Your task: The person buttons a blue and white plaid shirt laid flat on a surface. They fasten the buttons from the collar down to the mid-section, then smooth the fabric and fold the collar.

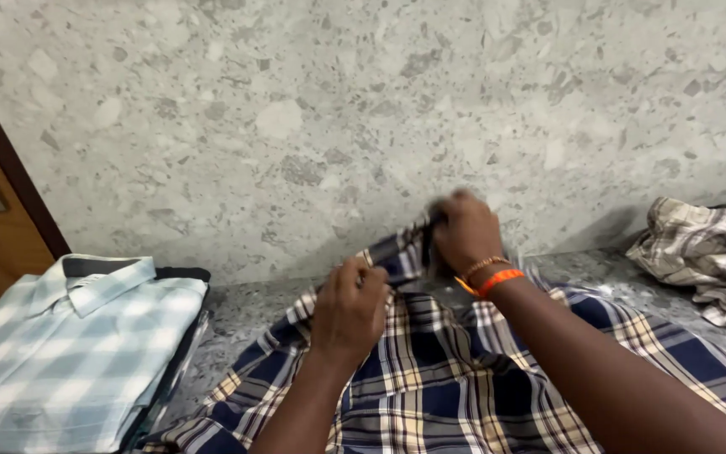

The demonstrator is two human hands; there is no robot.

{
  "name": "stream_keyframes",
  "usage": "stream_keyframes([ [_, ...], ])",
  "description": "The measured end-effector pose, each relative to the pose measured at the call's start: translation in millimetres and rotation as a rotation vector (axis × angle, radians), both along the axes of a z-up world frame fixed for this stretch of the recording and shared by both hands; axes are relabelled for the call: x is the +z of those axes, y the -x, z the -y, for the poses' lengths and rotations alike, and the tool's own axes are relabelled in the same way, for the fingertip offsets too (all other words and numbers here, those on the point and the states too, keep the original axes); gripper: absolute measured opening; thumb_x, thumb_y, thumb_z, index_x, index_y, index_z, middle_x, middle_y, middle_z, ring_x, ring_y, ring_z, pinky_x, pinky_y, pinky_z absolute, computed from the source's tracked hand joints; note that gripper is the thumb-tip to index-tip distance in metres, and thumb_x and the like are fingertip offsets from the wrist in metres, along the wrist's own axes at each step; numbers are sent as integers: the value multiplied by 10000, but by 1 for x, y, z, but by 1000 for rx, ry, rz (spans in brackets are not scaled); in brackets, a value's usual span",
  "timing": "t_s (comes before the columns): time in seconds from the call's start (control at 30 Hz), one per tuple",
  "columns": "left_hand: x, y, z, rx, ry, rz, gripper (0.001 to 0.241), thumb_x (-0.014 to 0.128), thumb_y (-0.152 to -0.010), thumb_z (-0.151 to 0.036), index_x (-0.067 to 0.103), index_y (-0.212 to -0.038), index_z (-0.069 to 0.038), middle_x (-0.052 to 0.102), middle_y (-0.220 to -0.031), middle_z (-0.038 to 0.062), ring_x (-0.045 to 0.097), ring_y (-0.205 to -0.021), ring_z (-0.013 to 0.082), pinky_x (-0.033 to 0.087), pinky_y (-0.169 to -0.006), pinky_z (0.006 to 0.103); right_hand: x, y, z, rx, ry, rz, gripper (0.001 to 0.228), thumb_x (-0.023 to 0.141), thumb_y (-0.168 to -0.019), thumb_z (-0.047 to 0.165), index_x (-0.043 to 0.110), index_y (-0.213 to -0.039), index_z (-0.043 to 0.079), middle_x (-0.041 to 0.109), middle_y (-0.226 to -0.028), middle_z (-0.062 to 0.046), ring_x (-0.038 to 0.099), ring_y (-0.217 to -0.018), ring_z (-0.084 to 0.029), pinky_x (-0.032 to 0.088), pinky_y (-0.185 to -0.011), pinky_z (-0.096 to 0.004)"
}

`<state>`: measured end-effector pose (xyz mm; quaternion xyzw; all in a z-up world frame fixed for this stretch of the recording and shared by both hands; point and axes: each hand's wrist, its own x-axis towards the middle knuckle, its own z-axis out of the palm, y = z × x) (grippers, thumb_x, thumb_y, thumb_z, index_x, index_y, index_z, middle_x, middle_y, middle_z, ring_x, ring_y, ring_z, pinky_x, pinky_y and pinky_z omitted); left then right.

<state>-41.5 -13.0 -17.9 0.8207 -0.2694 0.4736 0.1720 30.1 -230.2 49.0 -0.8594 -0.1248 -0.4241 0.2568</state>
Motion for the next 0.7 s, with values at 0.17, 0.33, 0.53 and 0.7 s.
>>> stream_keyframes([
  [0.17, 17, 11, 6, 187, -253, -395, 504, 723, -875, -524, 645, -1173, -126, 529, -1291, 180, 521, -1203, 399, 461, -953, 533, 20, 14, -34, 633, 59, -9, 410, 645, -801, -33, 686, -1192, 83, 724, -1177, -105, 714, -1060, -272, 563, -926, -354],
  [0.33, 21, -2, -25, 548, -207, -773, 800, 673, -861, -686, 509, -1457, -178, 288, -1604, 230, 328, -1447, 479, 326, -1087, 622, -45, 7, -5, 791, 75, -376, 541, 664, -854, -20, 618, -1379, 103, 721, -1290, -109, 711, -1165, -264, 559, -1003, -344],
  [0.53, 13, -17, -61, 665, -157, -948, 728, 622, -934, -617, 484, -1475, -150, 354, -1577, 225, 452, -1385, 447, 446, -1063, 595, -75, 53, 73, 228, 351, -714, 551, 693, -945, 394, 525, -1426, 184, 595, -1386, -72, 714, -1116, -250, 576, -955, -389],
  [0.7, 11, -29, -80, 438, 262, -854, 873, 749, -834, -365, 336, -1574, -156, 479, -1473, 220, 588, -1252, 431, 526, -998, 561, -60, 68, 110, 26, 441, -720, 374, 649, -914, 484, 683, -1160, 204, 683, -1197, -26, 728, -1025, -244, 586, -921, -411],
])
